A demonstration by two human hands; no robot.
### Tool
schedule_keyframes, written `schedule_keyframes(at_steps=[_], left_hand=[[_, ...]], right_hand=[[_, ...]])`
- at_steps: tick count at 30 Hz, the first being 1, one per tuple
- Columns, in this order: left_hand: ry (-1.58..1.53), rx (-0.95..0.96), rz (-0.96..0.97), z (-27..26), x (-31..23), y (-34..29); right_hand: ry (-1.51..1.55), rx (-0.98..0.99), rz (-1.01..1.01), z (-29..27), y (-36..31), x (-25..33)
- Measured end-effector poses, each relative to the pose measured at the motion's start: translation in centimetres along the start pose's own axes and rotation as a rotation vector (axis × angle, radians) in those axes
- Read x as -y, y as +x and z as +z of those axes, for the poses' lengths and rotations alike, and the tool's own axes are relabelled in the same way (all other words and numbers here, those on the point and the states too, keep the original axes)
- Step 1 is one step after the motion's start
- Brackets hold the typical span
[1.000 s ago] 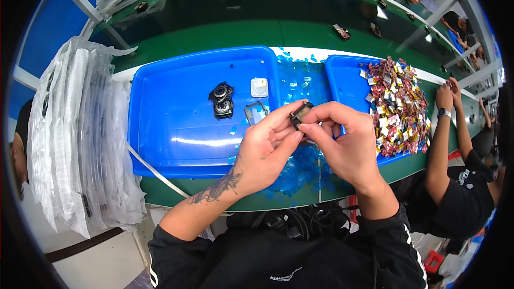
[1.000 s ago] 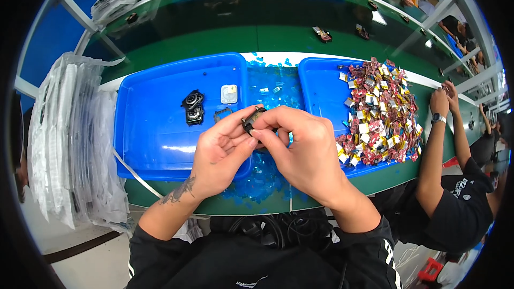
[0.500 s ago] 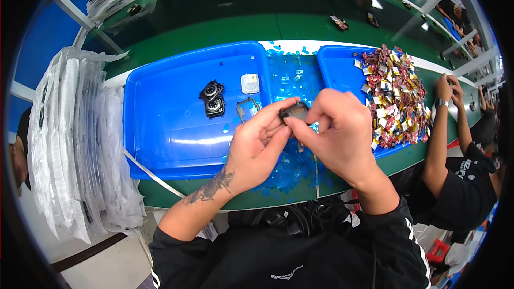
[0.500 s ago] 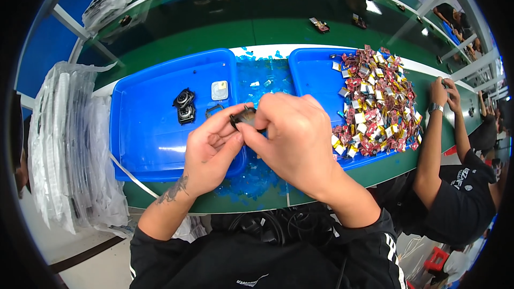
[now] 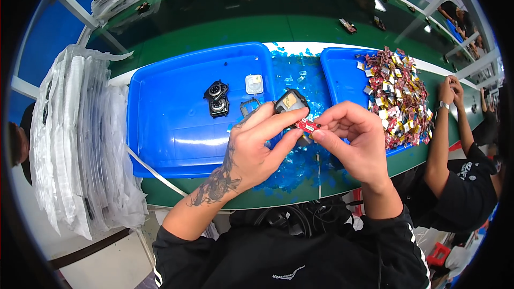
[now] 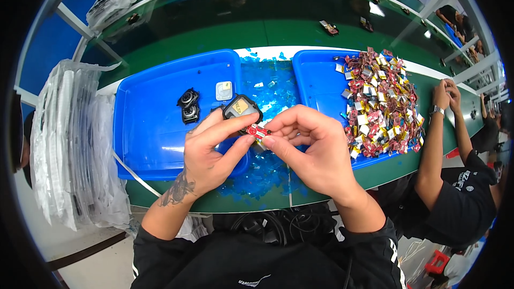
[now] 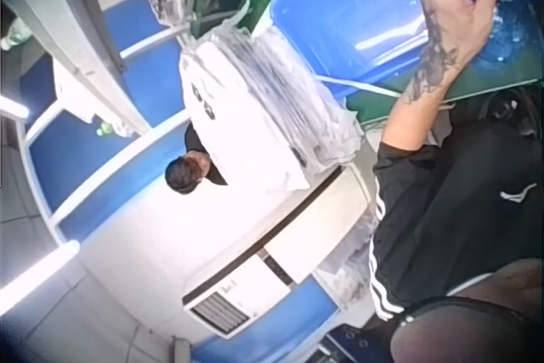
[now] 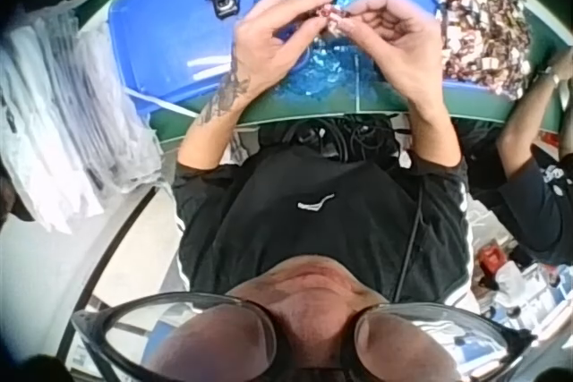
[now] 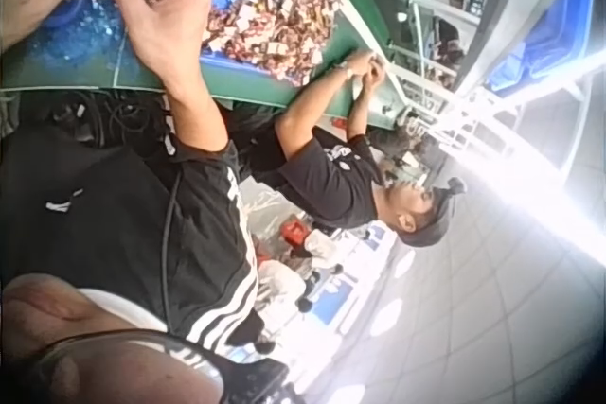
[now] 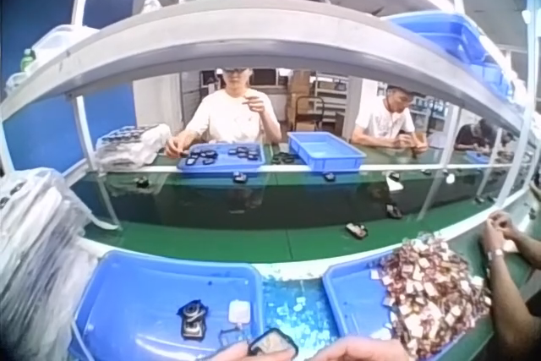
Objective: Assembling small electronic components into casings on an industrial workbench at an assembly line.
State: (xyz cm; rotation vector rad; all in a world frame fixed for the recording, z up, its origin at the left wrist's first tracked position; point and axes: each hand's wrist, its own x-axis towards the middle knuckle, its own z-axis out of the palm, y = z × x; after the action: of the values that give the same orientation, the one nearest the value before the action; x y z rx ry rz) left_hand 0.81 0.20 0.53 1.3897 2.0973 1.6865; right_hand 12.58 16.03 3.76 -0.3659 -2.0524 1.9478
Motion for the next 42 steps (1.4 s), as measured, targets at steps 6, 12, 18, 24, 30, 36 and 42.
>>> schedule_keyframes(at_steps=[6,12,18,24,30,36,42], left_hand=[[0.105,-0.011,0.147,-0.1,-0.7,0.1],[0.257,-0.046,0.309,0.2,0.0,0.2],[-0.037,0.096,-0.054,0.2,-0.6,-0.4],[-0.407,0.151,-0.326,0.8,-0.2,-0.7],[-0.644,0.112,-0.327,1.1,-0.4,-0.6],[-0.717,0.103,-0.351,1.1,-0.3,-0.7],[-0.753,0.061,-0.359,1.4,-0.6,-0.7]], right_hand=[[0.054,0.058,-0.016,-0.8,0.2,0.3],[0.132,0.101,-0.036,-1.6,0.6,-0.8],[0.351,0.069,0.069,-1.1,-0.3,-0.8],[-0.057,-0.048,-0.061,0.2,-0.7,-1.1],[-0.074,-0.152,-0.121,1.3,-0.1,-2.5],[-0.116,-0.174,-0.155,1.6,-0.1,-2.1],[-0.219,-0.113,-0.041,0.6,0.1,-0.6]])
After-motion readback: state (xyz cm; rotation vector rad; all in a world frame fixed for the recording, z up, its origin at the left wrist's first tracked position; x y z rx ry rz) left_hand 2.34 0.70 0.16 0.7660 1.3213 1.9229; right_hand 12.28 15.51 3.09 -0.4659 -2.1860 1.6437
